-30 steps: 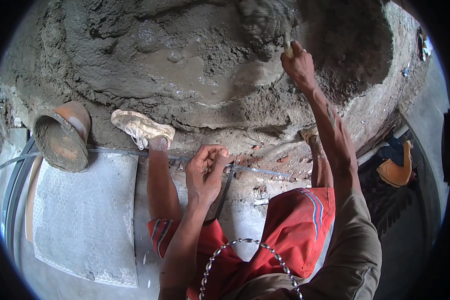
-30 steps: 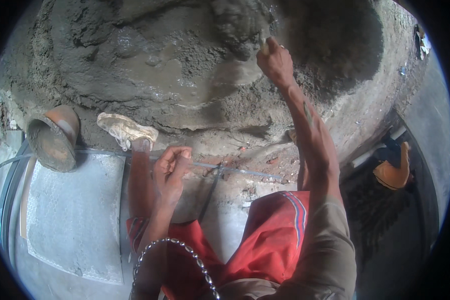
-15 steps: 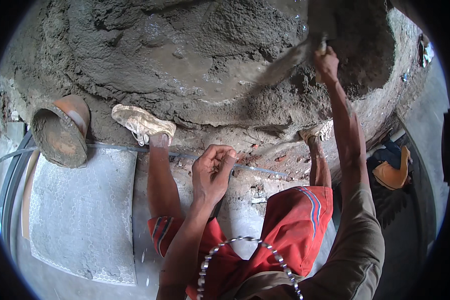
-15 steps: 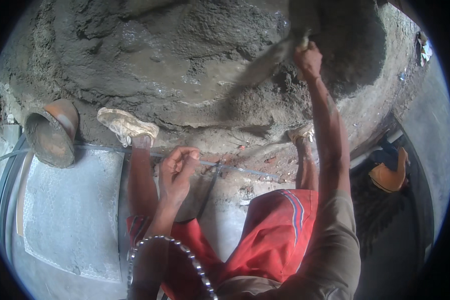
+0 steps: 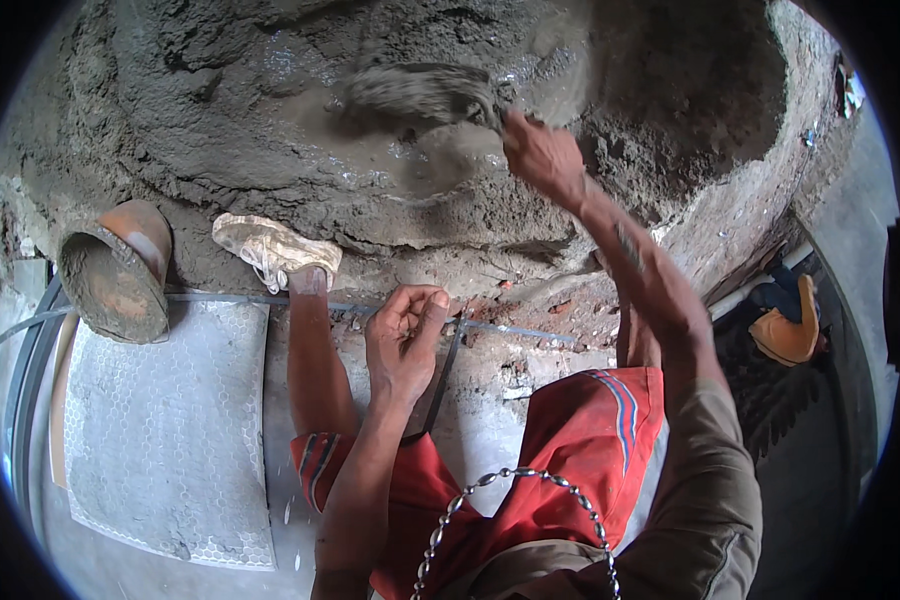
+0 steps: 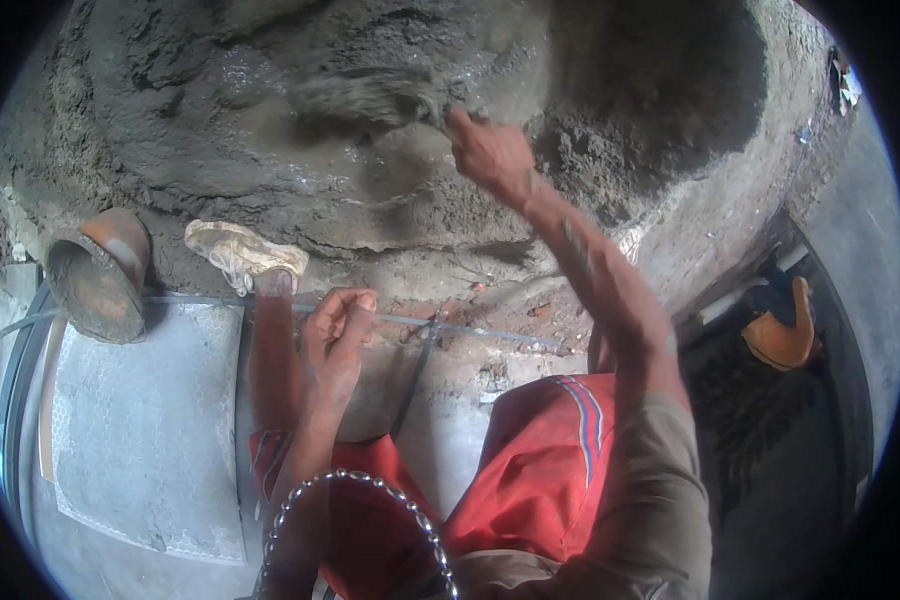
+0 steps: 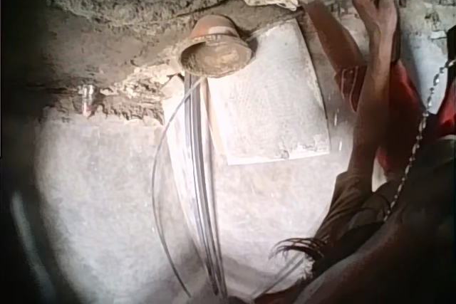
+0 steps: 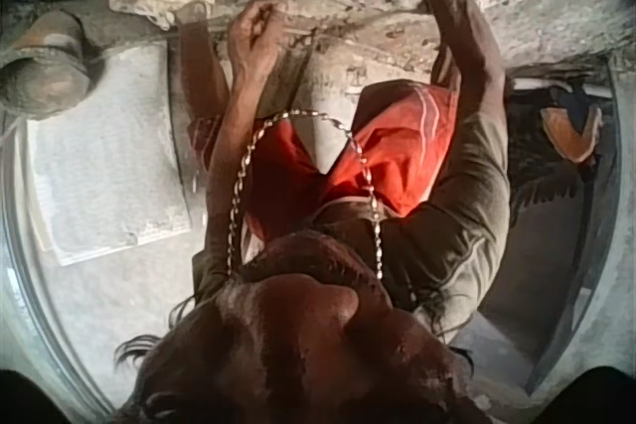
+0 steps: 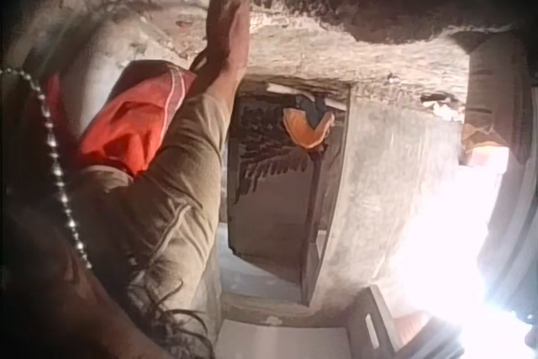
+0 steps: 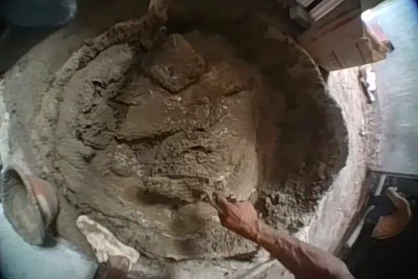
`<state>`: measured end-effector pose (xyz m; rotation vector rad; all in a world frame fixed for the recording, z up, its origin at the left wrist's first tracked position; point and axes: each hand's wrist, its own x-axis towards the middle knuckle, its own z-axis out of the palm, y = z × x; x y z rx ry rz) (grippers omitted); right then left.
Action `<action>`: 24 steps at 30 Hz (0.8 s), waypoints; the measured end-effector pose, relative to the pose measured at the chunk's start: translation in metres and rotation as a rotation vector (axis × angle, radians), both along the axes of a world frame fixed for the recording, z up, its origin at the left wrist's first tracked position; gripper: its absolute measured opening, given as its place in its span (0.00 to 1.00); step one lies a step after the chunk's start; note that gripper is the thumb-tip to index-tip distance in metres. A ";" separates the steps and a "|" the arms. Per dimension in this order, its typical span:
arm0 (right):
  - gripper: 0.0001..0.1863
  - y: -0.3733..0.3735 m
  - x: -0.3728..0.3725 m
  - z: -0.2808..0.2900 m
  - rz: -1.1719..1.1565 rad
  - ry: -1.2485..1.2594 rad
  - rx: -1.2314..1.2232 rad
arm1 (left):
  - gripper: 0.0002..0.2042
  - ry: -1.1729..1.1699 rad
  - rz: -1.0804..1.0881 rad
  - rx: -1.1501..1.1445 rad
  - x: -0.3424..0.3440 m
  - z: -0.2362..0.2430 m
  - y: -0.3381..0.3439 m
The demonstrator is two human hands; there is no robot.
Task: The person carries a bucket, sets it down next to a cement pile, and mixes the cement and water using a trowel.
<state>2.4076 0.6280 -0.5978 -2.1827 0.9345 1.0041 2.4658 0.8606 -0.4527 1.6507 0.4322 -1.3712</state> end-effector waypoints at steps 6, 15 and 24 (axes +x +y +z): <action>0.19 -0.116 0.008 -0.059 -0.088 -0.326 -0.435 | 0.08 -0.004 -0.025 0.017 0.006 0.001 -0.004; 0.23 -0.160 -0.031 -0.094 -0.286 -0.338 -0.185 | 0.07 0.001 -0.029 -0.001 0.008 0.006 -0.007; 0.20 0.021 -0.006 -0.073 -0.360 -0.399 0.259 | 0.08 0.021 0.002 -0.024 0.013 0.009 -0.015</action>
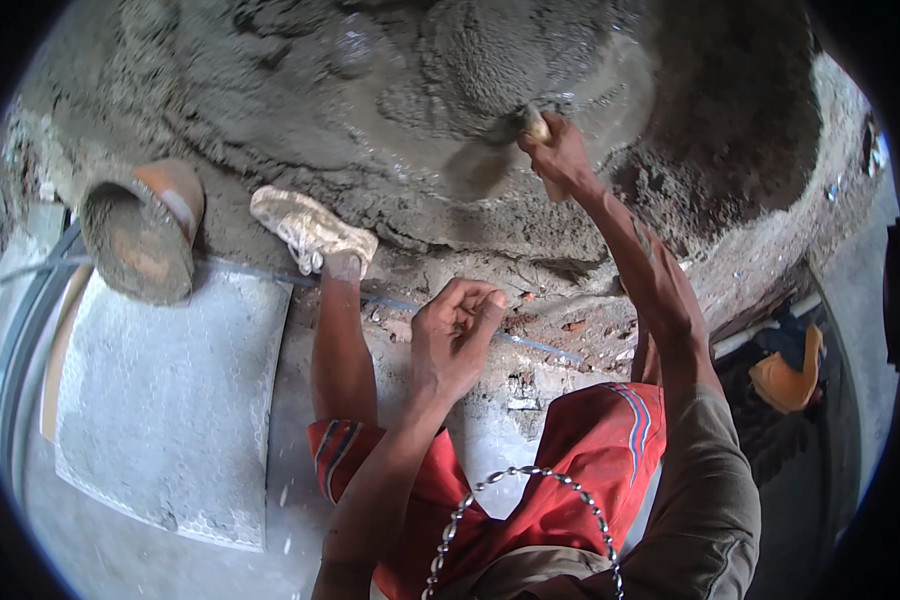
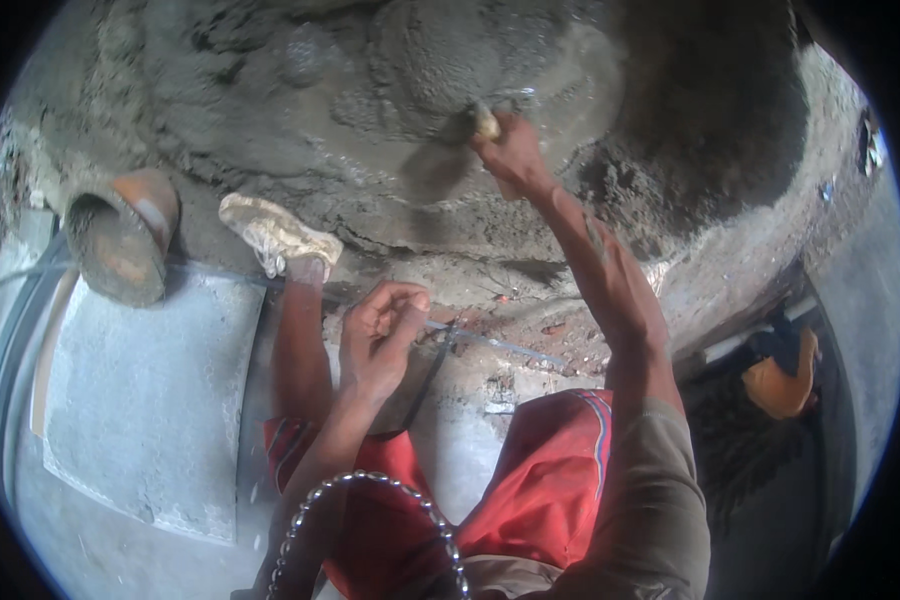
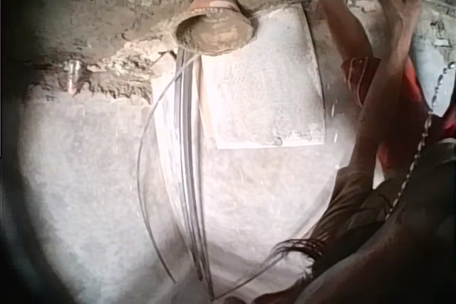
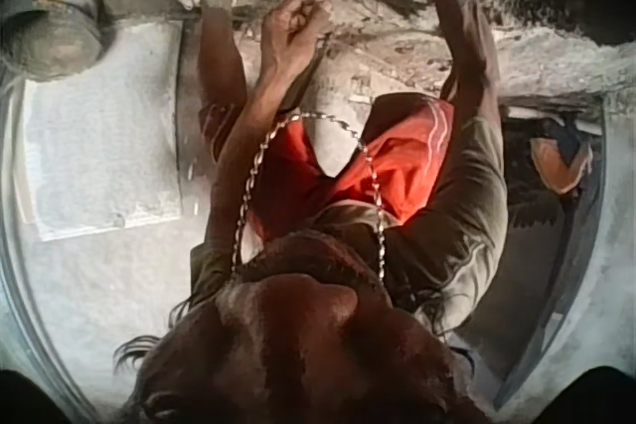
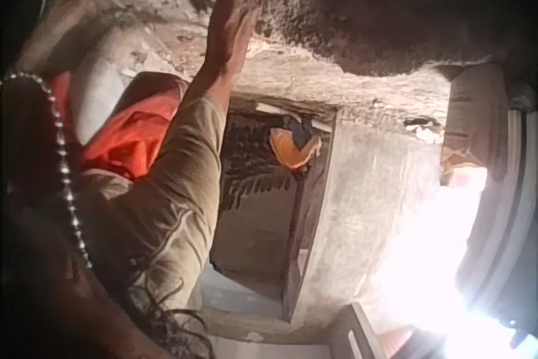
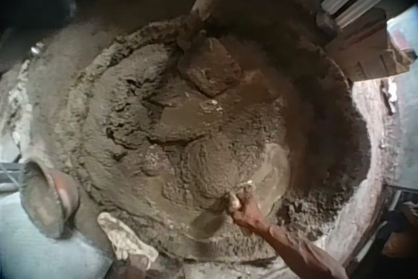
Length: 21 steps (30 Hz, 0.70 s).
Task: The person carries a bucket, sets it down next to a cement pile, and mixes the cement and water using a trowel.
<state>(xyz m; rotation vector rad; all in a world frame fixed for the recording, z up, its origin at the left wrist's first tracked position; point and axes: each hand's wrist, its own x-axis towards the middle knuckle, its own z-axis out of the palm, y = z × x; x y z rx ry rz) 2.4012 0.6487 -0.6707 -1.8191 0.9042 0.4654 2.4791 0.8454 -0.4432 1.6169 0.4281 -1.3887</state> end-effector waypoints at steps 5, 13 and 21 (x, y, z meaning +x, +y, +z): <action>0.15 0.021 0.031 0.058 -0.026 0.079 -0.123 | 0.08 -0.065 0.094 0.018 0.000 0.000 0.010; 0.09 0.080 0.121 0.118 0.039 0.049 -0.112 | 0.08 -1.013 0.067 -0.061 0.045 0.026 0.012; 0.14 0.197 0.228 0.145 0.543 -0.341 0.045 | 0.07 -0.078 -0.155 0.029 0.056 0.032 0.044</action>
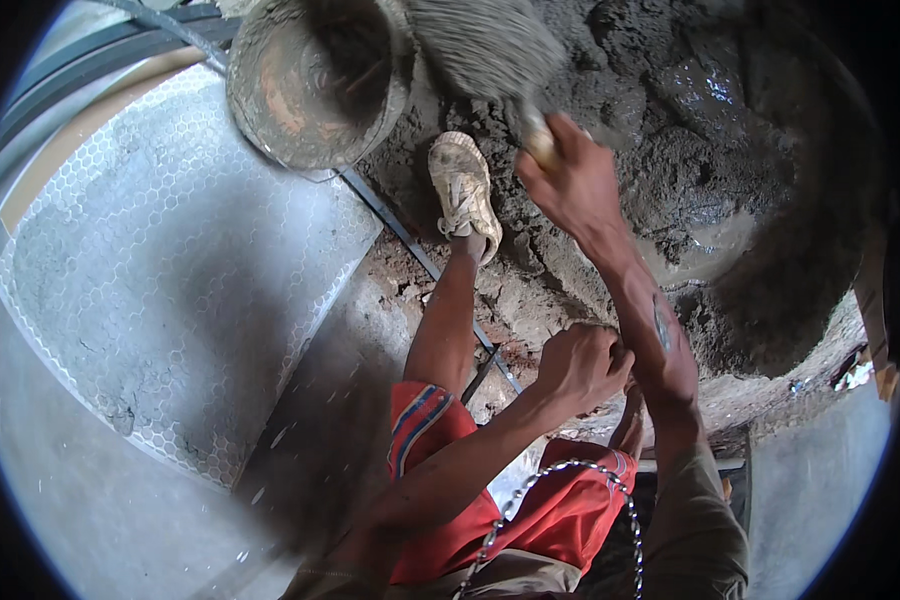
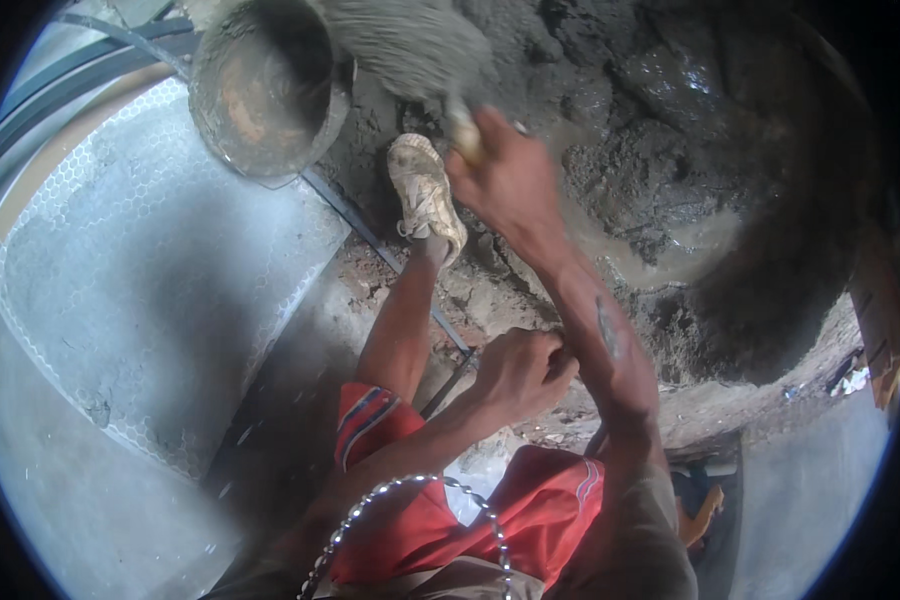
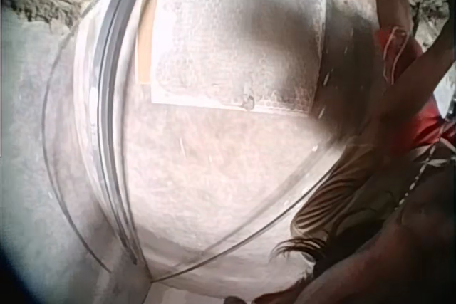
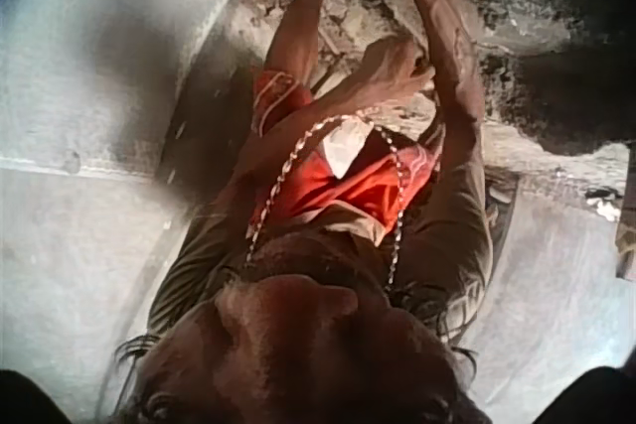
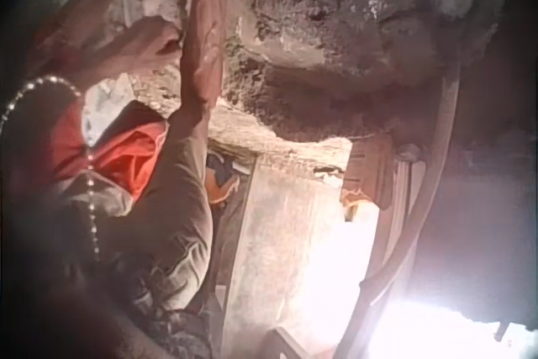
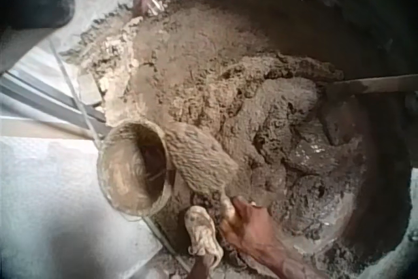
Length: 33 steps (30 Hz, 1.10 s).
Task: The person carries a bucket, sets it down next to a cement pile, and mixes the cement and water using a trowel.
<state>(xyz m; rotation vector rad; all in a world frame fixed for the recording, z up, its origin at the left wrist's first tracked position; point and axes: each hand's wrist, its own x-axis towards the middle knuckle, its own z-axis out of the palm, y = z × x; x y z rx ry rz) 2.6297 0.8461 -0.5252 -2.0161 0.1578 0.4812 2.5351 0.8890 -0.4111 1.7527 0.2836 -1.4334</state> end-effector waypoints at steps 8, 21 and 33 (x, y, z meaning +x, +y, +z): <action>0.13 0.087 0.079 0.028 0.528 -0.293 -0.540 | 0.11 -0.015 -0.179 -0.035 -0.003 -0.007 -0.003; 0.23 -0.144 -0.086 -0.063 -0.441 0.531 0.091 | 0.13 0.166 -0.399 -0.162 -0.031 -0.012 -0.007; 0.18 -0.251 -0.310 -0.139 -0.665 0.730 -0.651 | 0.14 0.094 -0.550 -0.154 -0.076 -0.030 -0.005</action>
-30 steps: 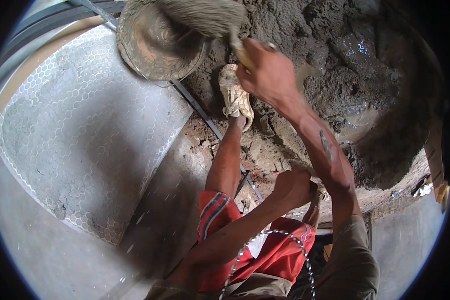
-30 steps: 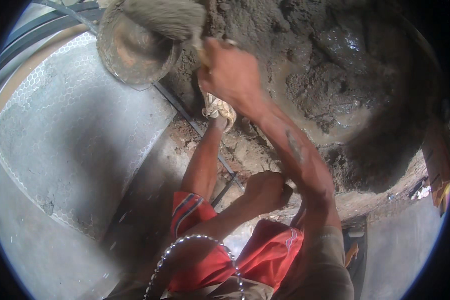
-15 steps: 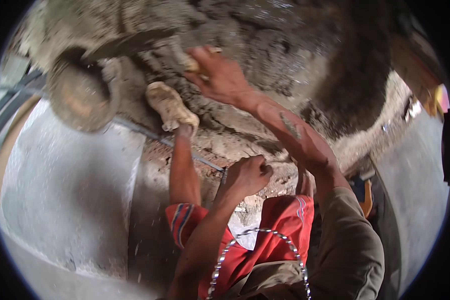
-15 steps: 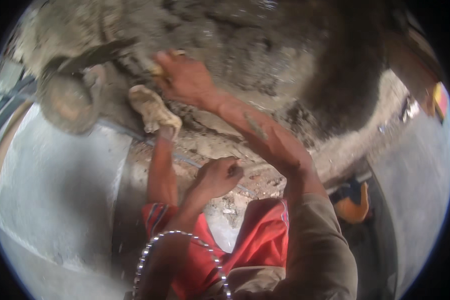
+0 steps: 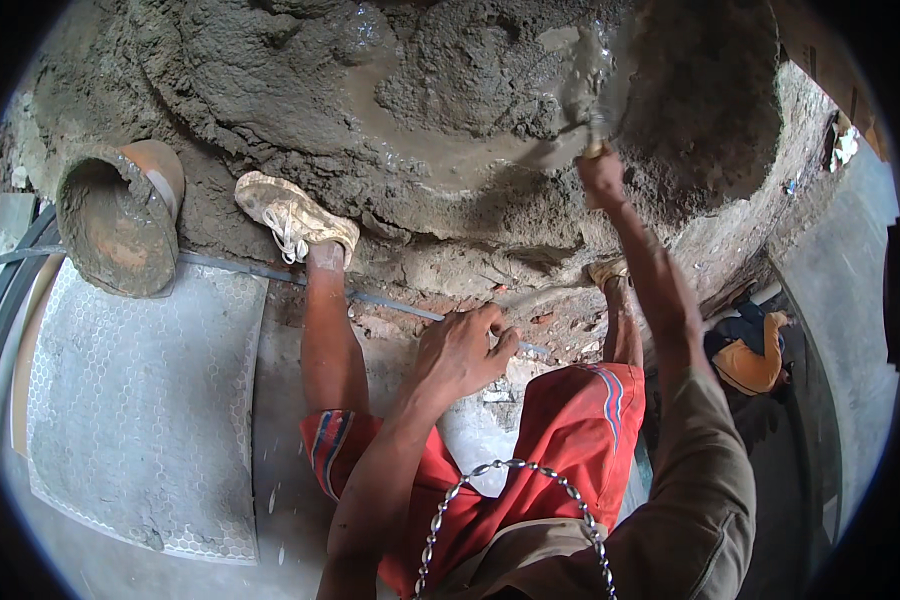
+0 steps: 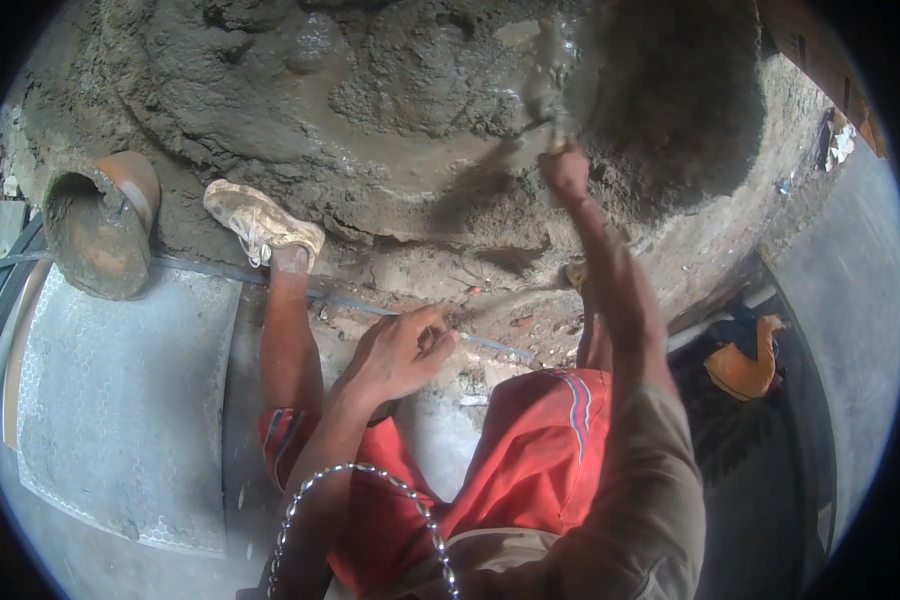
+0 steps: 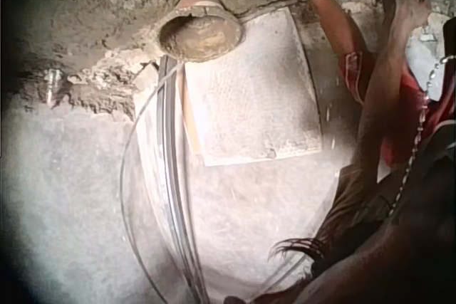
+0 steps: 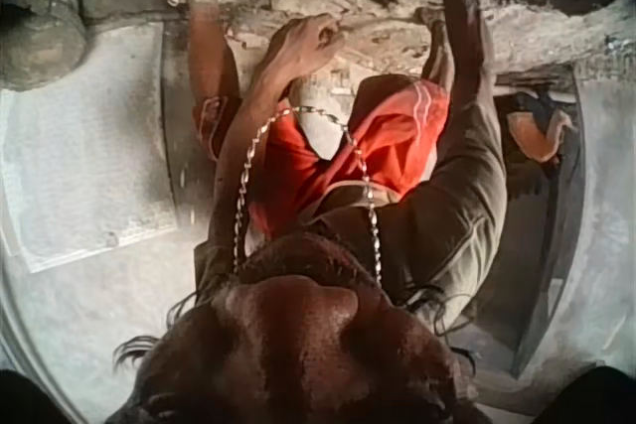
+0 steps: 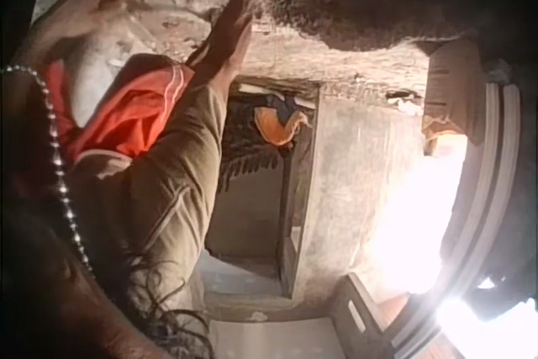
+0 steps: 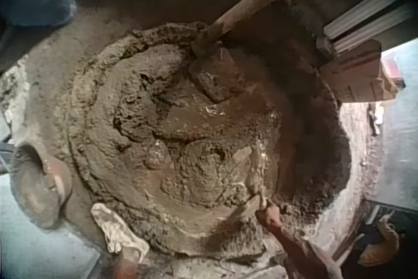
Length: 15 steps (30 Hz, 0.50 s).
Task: The person carries a bucket, sets it down next to a cement pile, and mixes the cement and water using a trowel.
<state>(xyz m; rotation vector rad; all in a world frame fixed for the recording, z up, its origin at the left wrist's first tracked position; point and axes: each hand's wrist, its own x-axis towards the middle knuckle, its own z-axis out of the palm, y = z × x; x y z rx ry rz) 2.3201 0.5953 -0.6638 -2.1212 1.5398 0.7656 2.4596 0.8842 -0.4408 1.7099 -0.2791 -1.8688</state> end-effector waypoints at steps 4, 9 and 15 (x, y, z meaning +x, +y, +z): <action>0.18 0.093 0.053 0.018 0.051 -0.192 0.325 | 0.14 -0.027 -0.034 0.062 0.006 0.005 -0.001; 0.20 0.119 0.076 0.014 -0.037 -0.369 0.604 | 0.12 -0.068 -0.017 0.046 0.008 0.006 -0.007; 0.21 0.121 0.120 0.082 -0.015 -0.383 0.502 | 0.12 -0.047 0.024 -0.032 0.015 0.013 0.003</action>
